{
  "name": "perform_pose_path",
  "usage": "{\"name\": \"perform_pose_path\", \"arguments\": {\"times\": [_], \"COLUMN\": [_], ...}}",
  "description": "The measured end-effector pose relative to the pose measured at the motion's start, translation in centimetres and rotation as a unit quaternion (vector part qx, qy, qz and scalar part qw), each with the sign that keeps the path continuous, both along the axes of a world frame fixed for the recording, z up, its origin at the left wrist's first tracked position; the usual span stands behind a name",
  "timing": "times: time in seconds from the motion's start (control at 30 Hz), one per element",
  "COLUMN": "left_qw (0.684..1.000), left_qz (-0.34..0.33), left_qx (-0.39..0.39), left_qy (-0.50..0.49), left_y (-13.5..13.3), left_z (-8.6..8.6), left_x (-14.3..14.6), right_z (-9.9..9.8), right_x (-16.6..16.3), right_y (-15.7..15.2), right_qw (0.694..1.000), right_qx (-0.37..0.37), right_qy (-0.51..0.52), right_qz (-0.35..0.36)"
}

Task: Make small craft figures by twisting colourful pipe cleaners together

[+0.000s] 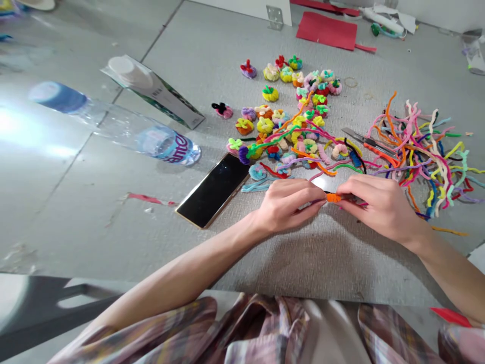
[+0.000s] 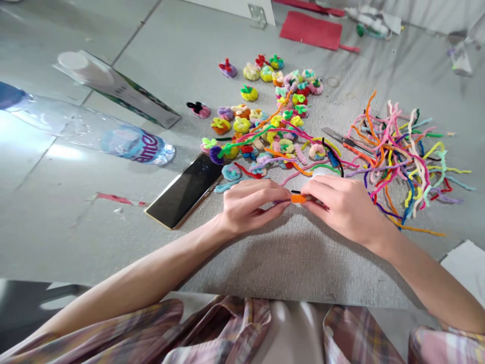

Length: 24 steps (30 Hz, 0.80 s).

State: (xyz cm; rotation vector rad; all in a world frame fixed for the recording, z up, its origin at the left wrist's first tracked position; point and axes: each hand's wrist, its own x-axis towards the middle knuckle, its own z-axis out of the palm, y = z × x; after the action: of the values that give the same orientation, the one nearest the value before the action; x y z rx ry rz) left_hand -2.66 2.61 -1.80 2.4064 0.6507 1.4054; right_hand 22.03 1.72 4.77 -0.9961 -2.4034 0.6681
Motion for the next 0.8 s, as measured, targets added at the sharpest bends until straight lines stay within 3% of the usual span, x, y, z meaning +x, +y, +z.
{"name": "perform_pose_path", "arguments": {"times": [0.2, 0.6, 0.8], "left_qw": [1.000, 1.000, 0.992], "left_qz": [-0.011, 0.024, 0.018], "left_qx": [0.027, -0.006, -0.118], "left_qy": [-0.006, -0.017, -0.029], "left_y": [-0.07, -0.28, -0.58], "left_z": [-0.17, 0.10, 0.27], "left_x": [-0.04, 0.31, 0.51], "right_z": [0.46, 0.67, 0.47], "right_x": [-0.20, -0.13, -0.35], "right_y": [0.26, 0.18, -0.06], "right_qw": [0.998, 0.999, 0.999], "right_qx": [-0.043, 0.007, 0.022], "right_qy": [0.040, 0.043, 0.047], "right_qz": [-0.020, -0.018, -0.011]}}
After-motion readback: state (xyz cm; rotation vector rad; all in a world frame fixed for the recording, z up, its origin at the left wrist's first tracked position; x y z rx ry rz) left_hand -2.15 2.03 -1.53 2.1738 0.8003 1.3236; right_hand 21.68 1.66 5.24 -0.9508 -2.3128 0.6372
